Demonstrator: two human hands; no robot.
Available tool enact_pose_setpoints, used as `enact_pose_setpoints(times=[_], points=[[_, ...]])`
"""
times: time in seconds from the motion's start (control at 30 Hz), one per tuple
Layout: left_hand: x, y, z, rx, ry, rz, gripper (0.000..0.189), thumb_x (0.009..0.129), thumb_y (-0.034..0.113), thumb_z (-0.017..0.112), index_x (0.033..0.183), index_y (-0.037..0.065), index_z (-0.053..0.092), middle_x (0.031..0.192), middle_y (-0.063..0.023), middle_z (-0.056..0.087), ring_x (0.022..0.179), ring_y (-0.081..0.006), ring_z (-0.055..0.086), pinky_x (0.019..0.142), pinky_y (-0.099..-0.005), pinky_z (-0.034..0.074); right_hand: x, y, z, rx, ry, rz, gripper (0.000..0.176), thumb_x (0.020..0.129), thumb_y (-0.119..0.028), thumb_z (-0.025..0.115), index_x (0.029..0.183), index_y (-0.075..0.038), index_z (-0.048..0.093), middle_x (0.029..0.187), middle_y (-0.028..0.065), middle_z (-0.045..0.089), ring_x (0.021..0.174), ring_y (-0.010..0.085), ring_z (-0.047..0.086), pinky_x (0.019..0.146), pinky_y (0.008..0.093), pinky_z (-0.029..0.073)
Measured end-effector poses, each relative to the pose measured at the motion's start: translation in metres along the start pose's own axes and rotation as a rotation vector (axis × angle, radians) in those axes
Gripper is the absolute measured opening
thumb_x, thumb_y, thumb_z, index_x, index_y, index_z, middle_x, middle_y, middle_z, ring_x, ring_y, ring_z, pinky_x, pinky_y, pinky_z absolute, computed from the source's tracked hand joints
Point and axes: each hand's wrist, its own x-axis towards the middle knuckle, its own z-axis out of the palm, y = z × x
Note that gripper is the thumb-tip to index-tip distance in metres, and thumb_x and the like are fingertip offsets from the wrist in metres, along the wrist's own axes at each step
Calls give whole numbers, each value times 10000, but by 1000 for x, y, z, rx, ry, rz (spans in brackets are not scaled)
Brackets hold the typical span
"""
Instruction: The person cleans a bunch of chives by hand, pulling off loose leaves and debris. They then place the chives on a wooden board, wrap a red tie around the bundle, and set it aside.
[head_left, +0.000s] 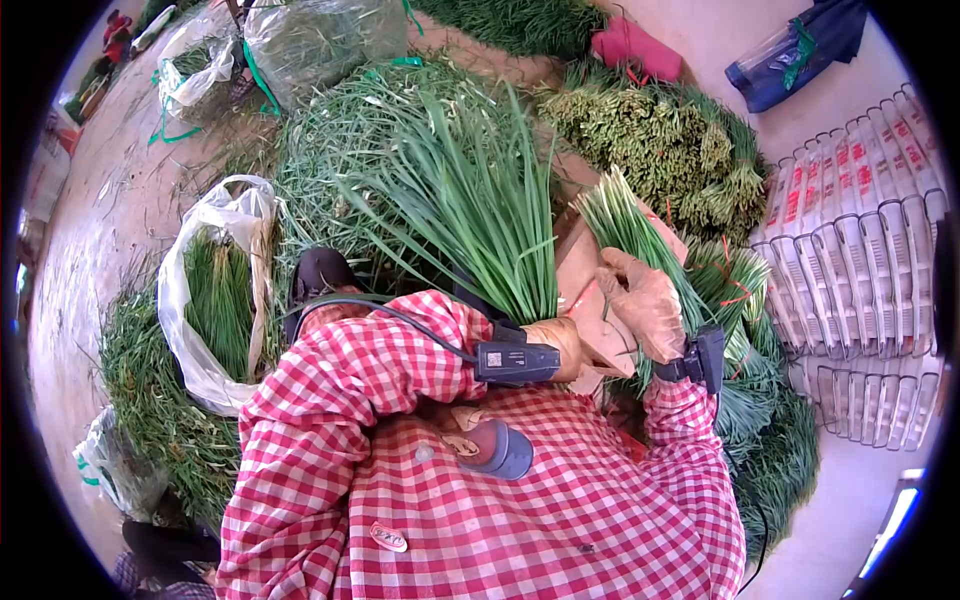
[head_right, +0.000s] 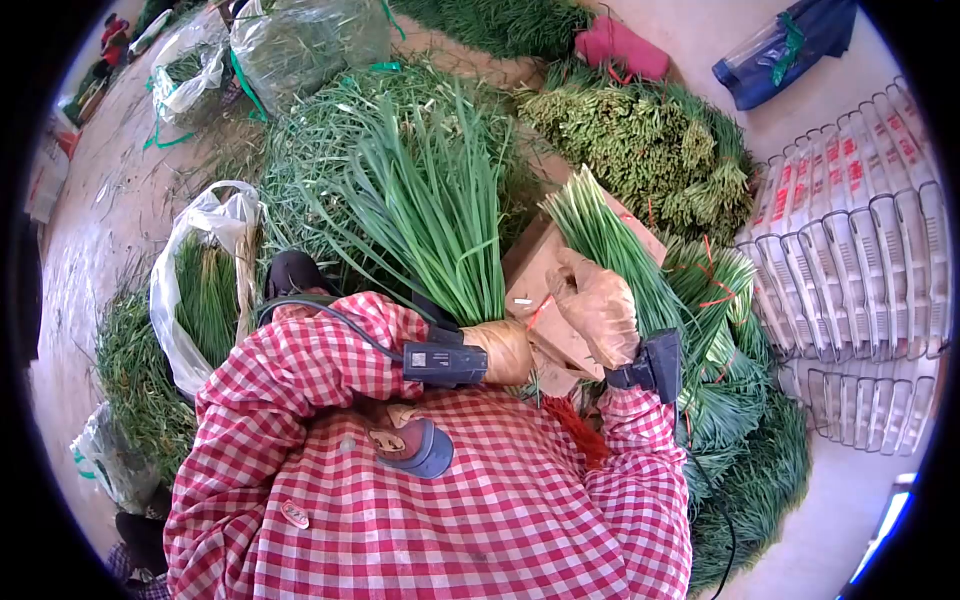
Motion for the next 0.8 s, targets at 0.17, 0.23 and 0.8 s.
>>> enact_pose_setpoints(times=[0.17,0.23,0.8], points=[[-16,-15,-51,32,-121,20,80,643,123,631,642,48,603,595,-66,594,480,-201,561,449,-341,454,-3,27,23,-77,-188,-47,406,859,-296,582,1155,-18,583,874,184,663,807,355,640,710,418,503],[-10,-26,-75,76,-39,28,104,625,116,643,653,31,590,604,-61,603,475,-187,564,437,-330,456,-6,47,32,-138,-221,-109,413,855,-299,586,1152,-11,579,849,195,658,791,361,637,695,431,498],[5,17,24,-454,353,8,114,787,190,556,712,110,588,627,-32,571,518,-181,532,493,-297,450,76,-37,8,800,-367,150,477,834,-484,667,1008,-40,651,709,-25,568,526,35,442,488,178,389]])
